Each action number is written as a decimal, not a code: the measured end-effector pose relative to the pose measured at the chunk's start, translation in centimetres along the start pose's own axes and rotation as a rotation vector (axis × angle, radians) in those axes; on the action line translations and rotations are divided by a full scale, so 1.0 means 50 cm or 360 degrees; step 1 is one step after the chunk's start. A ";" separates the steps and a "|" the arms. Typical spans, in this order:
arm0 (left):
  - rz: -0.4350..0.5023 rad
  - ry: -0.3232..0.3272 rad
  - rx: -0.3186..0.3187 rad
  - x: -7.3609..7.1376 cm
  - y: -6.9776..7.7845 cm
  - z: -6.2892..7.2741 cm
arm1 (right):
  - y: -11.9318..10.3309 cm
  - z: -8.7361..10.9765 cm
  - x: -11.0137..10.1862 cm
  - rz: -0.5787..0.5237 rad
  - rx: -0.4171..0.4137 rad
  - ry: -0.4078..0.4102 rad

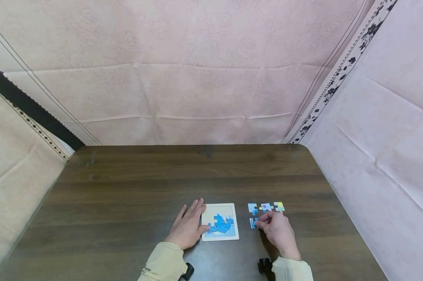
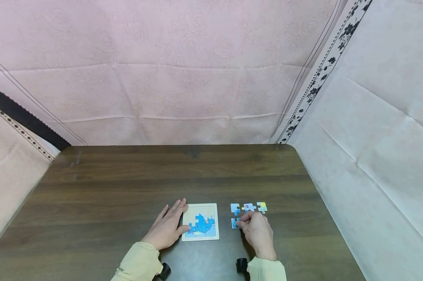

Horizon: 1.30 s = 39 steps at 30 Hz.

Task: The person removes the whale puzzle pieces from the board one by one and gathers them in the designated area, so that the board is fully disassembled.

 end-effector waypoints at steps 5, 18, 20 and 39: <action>-0.0008 0.0003 -0.0002 0.000 0.000 0.000 | -0.005 0.003 -0.002 0.0038 0.0009 -0.0002; -0.0001 0.0008 0.0014 -0.001 -0.001 0.001 | -0.019 0.008 -0.003 0.0154 -0.0045 -0.0007; -0.0002 0.0009 0.0018 -0.001 0.000 0.001 | -0.020 0.008 -0.003 0.0143 -0.0038 -0.0014; -0.0012 0.0024 0.0052 -0.008 0.010 0.008 | -0.033 0.016 -0.033 0.0055 -0.0098 0.0088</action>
Point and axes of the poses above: each hand's wrist, its own z-axis away from the middle knuckle, its own x-axis out of the palm, y = z × x, the point moved 7 cm from there along -z, towards the middle knuckle, and after that the axes turned 10 degrees about -x, right-handed, at the moved point
